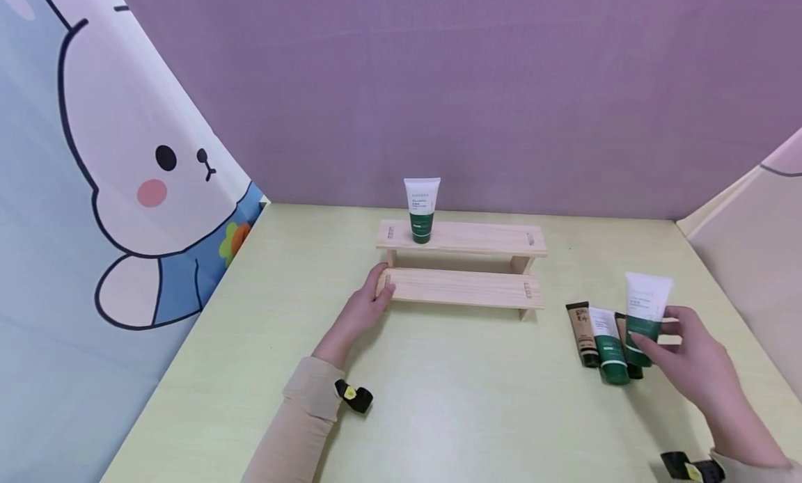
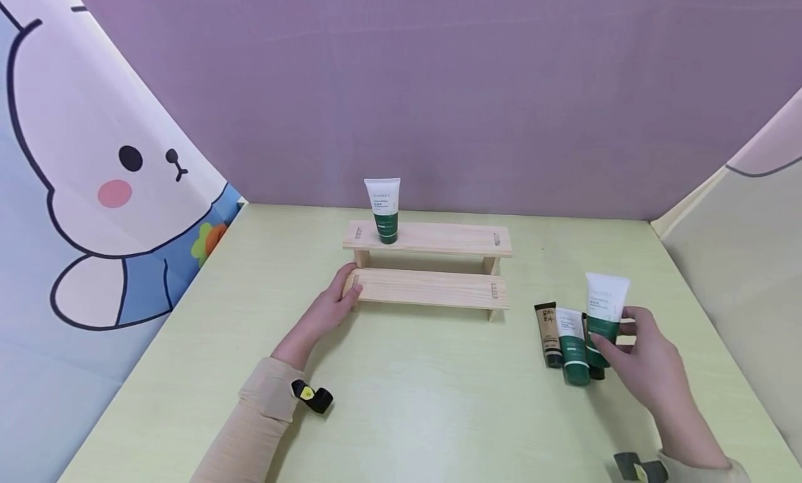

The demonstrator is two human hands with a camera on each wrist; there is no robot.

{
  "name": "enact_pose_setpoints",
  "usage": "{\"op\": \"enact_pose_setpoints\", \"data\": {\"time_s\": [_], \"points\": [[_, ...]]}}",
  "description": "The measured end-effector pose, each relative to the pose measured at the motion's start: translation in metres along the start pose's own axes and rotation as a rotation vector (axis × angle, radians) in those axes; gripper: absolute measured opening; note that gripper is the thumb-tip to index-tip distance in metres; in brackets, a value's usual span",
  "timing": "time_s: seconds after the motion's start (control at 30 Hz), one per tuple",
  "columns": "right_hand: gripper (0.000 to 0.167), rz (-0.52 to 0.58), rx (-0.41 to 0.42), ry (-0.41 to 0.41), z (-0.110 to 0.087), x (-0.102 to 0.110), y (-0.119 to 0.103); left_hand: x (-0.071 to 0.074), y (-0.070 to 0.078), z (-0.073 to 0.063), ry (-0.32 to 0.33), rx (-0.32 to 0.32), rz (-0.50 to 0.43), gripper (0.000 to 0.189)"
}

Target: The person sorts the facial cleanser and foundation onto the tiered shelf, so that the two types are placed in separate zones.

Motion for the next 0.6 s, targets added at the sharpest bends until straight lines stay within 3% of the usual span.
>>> {"op": "enact_pose_setpoints", "data": {"time_s": [0.27, 0.6], "points": [[0.059, 0.128, 0.1, -0.004, 0.013, -0.005, -0.039, 0.001, 0.001, 0.0, 0.003, 0.001, -0.002, 0.052], [0.058, 0.182, 0.173, -0.023, 0.03, -0.013, -0.083, 0.0, -0.002, -0.001, 0.003, 0.008, -0.015, 0.051]]}}
Point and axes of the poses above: each hand's wrist, its own z-axis towards the middle knuckle, its own x-axis out of the back of the hand, y = z × x, the point moved 7 cm from there along z, towards the middle knuckle, and after that the axes turned 6 degrees about -z, right-handed, at the moved point
